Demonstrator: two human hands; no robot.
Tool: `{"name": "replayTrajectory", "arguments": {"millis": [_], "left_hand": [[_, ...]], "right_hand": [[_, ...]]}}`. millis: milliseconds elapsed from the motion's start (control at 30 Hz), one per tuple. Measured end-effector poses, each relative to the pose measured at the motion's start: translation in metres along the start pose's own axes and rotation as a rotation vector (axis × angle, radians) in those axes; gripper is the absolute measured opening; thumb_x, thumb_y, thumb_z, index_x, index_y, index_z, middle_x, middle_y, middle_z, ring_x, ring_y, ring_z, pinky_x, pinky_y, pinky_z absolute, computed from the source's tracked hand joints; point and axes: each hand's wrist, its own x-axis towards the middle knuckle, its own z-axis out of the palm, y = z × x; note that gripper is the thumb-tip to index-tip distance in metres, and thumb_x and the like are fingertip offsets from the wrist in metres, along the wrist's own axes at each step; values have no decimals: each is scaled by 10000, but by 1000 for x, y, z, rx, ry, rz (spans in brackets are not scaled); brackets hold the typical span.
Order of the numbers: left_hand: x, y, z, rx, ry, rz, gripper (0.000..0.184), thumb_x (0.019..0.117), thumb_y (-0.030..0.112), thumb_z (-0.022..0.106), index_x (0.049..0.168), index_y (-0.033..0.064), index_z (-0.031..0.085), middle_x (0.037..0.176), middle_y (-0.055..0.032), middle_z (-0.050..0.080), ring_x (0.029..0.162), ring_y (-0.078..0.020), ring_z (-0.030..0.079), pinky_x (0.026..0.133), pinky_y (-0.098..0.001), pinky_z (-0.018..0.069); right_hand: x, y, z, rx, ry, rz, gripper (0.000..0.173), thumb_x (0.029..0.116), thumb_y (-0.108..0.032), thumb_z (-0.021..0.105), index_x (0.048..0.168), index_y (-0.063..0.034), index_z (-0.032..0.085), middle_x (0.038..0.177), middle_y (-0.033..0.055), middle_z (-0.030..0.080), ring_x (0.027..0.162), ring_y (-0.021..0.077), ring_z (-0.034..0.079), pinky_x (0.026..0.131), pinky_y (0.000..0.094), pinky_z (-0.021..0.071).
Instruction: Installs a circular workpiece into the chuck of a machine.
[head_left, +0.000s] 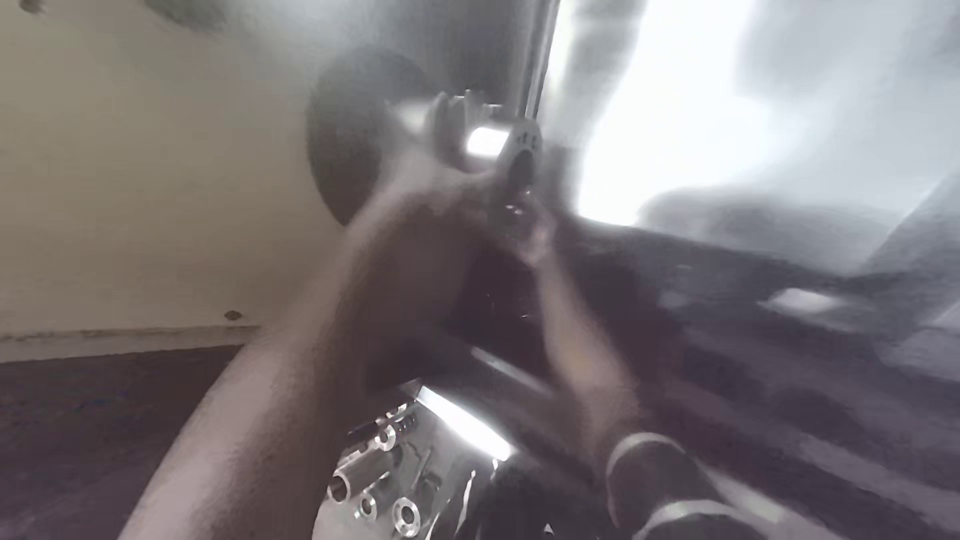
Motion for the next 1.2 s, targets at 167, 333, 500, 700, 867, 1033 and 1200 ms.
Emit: {"name": "replayTrajectory", "arguments": {"millis": [167, 333, 500, 700, 867, 1033, 1200], "left_hand": [[-3, 1, -4, -21, -35, -40, 1203, 642, 793, 773, 1606, 499, 116, 1708, -178, -77, 1475, -517, 255, 1001, -717, 419], [-1, -1, 3, 15, 7, -10, 1175, 634, 810, 753, 1597, 522, 144, 1712, -163, -60, 1511, -510, 161, 1031, -724, 383], [2, -9, 8, -73, 47, 67, 1107, 667, 734, 788, 1591, 485, 231, 1712, -157, -58, 1521, -477, 157, 1064, -692, 372], [1, -11, 12, -45, 83, 112, 1141, 663, 757, 766, 1611, 457, 206, 1710, -167, -45, 1527, -474, 120, 1092, -672, 349], [4, -12, 13, -33, 88, 99, 1129, 660, 788, 755, 1602, 471, 221, 1715, -141, -35, 1529, -449, 138, 1095, -645, 370], [6, -15, 12, -23, 75, 100, 1162, 642, 833, 728, 1610, 460, 205, 1714, -146, -65, 1536, -466, 86, 1130, -656, 319], [9, -18, 10, -22, 64, 145, 1203, 628, 869, 693, 1624, 420, 191, 1711, -170, -54, 1547, -467, 47, 1181, -650, 245]], "right_hand": [[-3, -4, 4, 24, -34, 22, 385, 1048, -458, 449, 1264, -163, 570, 1052, 55, 676, 893, 175, 673, 767, 385, 599], [-6, 1, 5, 59, 40, 29, 337, 1049, -450, 451, 1236, -195, 571, 1014, 44, 672, 810, 170, 661, 675, 363, 584], [2, 11, -1, 47, 14, 21, 375, 1062, -484, 417, 1180, -171, 586, 949, 36, 678, 805, 165, 664, 696, 375, 591], [0, 7, 1, 36, 58, 36, 384, 1070, -469, 393, 1270, -185, 558, 1033, 43, 676, 894, 173, 670, 766, 400, 594], [0, 7, -5, 75, -35, 9, 320, 1071, -412, 424, 1235, -180, 571, 1004, 36, 672, 869, 156, 665, 762, 380, 595], [-3, 7, -13, 101, -97, 12, 350, 1053, -413, 450, 1232, -146, 586, 1063, 65, 680, 948, 190, 671, 829, 421, 594], [-1, 8, -20, 128, -93, 41, 321, 1012, -407, 526, 1172, -141, 610, 1012, 73, 701, 907, 205, 694, 798, 429, 610]]}}
